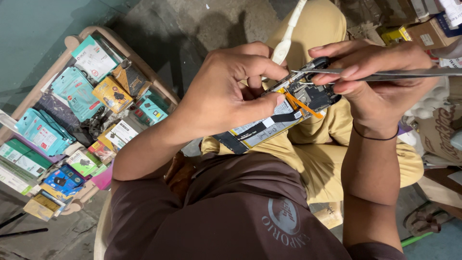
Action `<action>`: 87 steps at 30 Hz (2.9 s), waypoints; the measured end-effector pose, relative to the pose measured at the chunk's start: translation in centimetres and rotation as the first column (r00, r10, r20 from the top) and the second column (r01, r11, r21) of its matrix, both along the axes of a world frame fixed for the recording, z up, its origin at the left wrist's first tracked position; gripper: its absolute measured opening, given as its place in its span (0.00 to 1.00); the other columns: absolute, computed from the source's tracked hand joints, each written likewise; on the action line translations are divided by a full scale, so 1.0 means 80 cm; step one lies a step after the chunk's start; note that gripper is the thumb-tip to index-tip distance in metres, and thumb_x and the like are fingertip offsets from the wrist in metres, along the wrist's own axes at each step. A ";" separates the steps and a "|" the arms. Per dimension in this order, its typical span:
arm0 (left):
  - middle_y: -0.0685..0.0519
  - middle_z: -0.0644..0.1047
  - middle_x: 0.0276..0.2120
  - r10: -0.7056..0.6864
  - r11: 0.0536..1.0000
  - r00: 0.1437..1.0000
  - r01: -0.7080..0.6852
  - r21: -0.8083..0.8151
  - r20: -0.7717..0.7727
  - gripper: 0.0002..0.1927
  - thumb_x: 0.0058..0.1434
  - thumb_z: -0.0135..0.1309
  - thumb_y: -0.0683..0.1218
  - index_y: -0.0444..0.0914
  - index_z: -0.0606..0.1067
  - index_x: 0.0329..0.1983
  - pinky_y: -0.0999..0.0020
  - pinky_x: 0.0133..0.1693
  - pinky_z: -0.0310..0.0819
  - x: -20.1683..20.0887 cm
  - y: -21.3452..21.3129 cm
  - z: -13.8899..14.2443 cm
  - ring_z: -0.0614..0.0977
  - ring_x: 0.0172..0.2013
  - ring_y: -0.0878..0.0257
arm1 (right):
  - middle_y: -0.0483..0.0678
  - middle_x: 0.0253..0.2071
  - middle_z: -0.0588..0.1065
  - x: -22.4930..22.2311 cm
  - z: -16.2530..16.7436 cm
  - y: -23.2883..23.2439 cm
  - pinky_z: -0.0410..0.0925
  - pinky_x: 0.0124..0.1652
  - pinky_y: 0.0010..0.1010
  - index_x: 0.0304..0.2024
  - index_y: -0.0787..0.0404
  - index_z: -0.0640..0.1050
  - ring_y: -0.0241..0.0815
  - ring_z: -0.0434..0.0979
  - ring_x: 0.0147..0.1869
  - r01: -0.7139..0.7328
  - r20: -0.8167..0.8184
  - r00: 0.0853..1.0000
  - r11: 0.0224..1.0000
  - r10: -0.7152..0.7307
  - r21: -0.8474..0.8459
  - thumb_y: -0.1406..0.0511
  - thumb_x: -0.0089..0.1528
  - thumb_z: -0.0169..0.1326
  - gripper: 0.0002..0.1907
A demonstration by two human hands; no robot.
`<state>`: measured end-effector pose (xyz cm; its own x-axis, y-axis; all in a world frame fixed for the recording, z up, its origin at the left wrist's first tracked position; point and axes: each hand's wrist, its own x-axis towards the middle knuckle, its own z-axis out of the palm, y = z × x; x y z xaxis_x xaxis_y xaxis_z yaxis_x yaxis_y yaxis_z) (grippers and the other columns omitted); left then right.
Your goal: The person sits with a disassembled smartphone on their lap and works on its exposed internals. They use a small brush to clean the board and battery area, pick at components with a thin metal tool, and pry at the board assembly by hand and with the tool.
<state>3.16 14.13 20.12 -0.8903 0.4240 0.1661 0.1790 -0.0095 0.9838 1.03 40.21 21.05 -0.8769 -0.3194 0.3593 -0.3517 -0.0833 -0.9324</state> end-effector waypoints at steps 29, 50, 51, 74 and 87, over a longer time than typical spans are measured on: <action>0.53 0.77 0.38 0.004 1.000 1.000 -0.004 0.006 0.027 0.11 0.63 0.65 0.39 0.32 0.79 0.47 0.75 0.32 0.75 0.000 0.002 -0.003 0.78 0.27 0.72 | 0.48 0.34 0.78 -0.005 0.010 0.002 0.80 0.49 0.37 0.39 0.63 0.78 0.52 0.85 0.49 -0.058 0.015 0.998 0.996 0.058 0.060 0.63 0.68 0.67 0.12; 0.54 0.77 0.39 0.005 1.000 1.000 -0.005 -0.001 0.015 0.12 0.63 0.66 0.40 0.31 0.79 0.48 0.75 0.32 0.73 -0.001 0.001 -0.005 0.78 0.28 0.72 | 0.49 0.36 0.80 -0.010 0.006 -0.001 0.79 0.52 0.36 0.41 0.61 0.77 0.50 0.85 0.47 -0.084 -0.024 0.996 0.996 0.085 0.037 0.62 0.71 0.67 0.12; 0.54 0.77 0.39 0.006 1.000 1.000 -0.006 -0.006 0.016 0.12 0.63 0.66 0.39 0.31 0.79 0.48 0.74 0.32 0.73 -0.001 0.001 -0.004 0.77 0.27 0.72 | 0.49 0.35 0.80 -0.010 0.006 -0.001 0.79 0.51 0.36 0.41 0.61 0.77 0.49 0.85 0.47 -0.079 -0.023 0.997 0.996 0.080 0.041 0.62 0.70 0.66 0.12; 0.53 0.76 0.38 0.009 1.000 1.000 -0.009 -0.022 0.025 0.12 0.62 0.66 0.39 0.31 0.79 0.47 0.75 0.32 0.73 -0.001 0.000 -0.004 0.77 0.27 0.72 | 0.49 0.35 0.80 -0.014 0.010 -0.004 0.79 0.53 0.37 0.41 0.61 0.78 0.45 0.85 0.43 -0.109 -0.037 0.993 0.993 0.111 0.050 0.62 0.71 0.65 0.11; 0.53 0.77 0.37 0.010 0.999 1.000 -0.010 -0.030 -0.001 0.13 0.62 0.66 0.40 0.31 0.79 0.47 0.74 0.31 0.73 -0.002 0.001 -0.006 0.78 0.27 0.71 | 0.48 0.32 0.80 -0.012 0.007 -0.002 0.79 0.53 0.39 0.40 0.61 0.78 0.43 0.85 0.41 -0.088 -0.024 0.996 0.995 0.089 0.047 0.61 0.71 0.65 0.12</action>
